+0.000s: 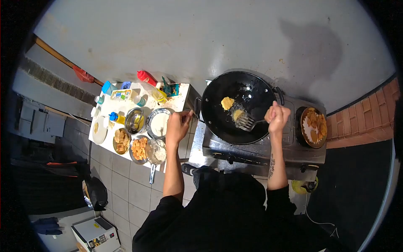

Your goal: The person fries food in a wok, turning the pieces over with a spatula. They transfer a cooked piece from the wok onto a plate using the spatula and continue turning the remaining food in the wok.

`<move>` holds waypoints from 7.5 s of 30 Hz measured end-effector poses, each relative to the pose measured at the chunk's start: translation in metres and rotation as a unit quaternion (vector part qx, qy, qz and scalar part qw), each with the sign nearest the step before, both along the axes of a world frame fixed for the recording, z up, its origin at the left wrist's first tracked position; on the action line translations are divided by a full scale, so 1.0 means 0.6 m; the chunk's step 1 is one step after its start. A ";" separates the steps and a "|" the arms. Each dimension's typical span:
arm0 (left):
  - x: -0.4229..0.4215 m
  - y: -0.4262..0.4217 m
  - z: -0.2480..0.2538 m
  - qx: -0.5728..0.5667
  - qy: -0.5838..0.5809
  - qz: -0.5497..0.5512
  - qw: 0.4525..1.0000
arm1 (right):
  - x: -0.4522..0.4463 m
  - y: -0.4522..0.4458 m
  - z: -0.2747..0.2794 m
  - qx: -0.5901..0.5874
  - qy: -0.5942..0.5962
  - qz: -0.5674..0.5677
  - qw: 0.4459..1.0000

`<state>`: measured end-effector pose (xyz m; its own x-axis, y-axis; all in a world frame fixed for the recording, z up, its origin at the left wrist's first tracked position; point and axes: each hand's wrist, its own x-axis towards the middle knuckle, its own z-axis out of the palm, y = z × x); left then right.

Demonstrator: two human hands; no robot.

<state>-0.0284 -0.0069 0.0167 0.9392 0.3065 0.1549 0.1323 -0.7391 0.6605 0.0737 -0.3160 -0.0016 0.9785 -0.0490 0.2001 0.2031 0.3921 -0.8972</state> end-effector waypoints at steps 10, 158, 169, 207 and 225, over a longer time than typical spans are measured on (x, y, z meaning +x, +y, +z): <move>0.007 -0.012 -0.011 -0.041 0.004 0.000 0.999 | 0.012 0.001 -0.006 -0.016 -0.018 -0.018 1.000; 0.019 -0.029 -0.025 -0.092 0.000 0.068 0.993 | -0.045 0.088 -0.022 -0.029 0.035 -0.132 0.990; 0.024 -0.025 -0.046 -0.089 0.008 0.087 0.992 | -0.026 0.064 -0.009 -0.016 0.041 -0.135 0.990; 0.028 -0.024 -0.026 -0.073 0.026 0.094 0.993 | 0.014 0.019 -0.002 -0.097 -0.019 -0.070 0.993; 0.051 0.014 -0.023 -0.097 0.048 0.004 0.994 | -0.002 0.039 -0.010 -0.155 -0.073 -0.115 0.979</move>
<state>0.0021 0.0016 0.0030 0.9445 0.3286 0.0024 0.2062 -0.5984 0.7742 0.0727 -0.2924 -0.0074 0.9087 -0.1797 0.3767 0.3886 0.0349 -0.9208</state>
